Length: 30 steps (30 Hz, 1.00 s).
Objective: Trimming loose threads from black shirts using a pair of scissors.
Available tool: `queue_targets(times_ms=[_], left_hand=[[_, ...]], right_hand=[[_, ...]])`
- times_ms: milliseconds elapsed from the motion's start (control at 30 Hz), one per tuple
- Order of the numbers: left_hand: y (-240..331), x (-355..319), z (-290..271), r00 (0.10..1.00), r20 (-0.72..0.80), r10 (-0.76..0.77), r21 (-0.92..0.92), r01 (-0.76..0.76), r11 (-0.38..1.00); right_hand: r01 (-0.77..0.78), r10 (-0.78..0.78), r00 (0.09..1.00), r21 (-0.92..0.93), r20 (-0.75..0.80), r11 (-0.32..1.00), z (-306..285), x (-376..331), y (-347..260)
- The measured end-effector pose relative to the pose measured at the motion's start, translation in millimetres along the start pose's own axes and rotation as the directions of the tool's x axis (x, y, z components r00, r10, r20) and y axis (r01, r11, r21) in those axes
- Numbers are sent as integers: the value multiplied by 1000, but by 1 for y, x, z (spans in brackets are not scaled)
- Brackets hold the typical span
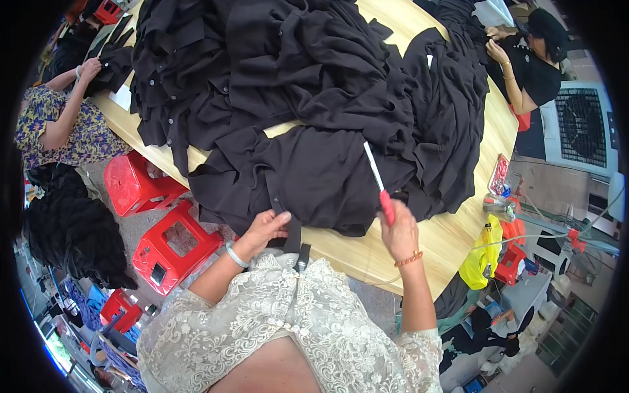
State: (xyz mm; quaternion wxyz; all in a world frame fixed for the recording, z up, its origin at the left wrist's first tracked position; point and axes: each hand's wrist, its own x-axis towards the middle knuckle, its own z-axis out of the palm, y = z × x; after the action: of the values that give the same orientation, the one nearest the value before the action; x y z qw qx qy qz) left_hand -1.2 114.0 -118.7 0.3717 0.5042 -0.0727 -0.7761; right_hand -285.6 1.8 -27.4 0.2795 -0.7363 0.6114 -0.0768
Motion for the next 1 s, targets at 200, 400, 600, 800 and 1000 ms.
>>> queue_targets(times_ms=[200, 400, 600, 800, 1000], left_hand=[[4, 10, 5, 877, -196, 439, 332, -362, 871], [-2, 26, -13, 819, -196, 539, 399, -435, 807], [-2, 22, -6, 824, -197, 532, 339, -452, 825], [-20, 11, -30, 872, -160, 463, 519, -325, 791], [27, -4, -21, 688, -442, 576, 589, -261, 764]], right_hand=[[173, -165, 931, 4, 325, 985, 14, -61, -32], [173, -137, 880, -37, 456, 984, 23, -69, -50], [195, -127, 850, -81, 511, 978, 26, -60, -62], [215, -146, 807, -54, 572, 975, 24, -55, -61], [195, -158, 856, -24, 493, 981, 26, -50, -54]])
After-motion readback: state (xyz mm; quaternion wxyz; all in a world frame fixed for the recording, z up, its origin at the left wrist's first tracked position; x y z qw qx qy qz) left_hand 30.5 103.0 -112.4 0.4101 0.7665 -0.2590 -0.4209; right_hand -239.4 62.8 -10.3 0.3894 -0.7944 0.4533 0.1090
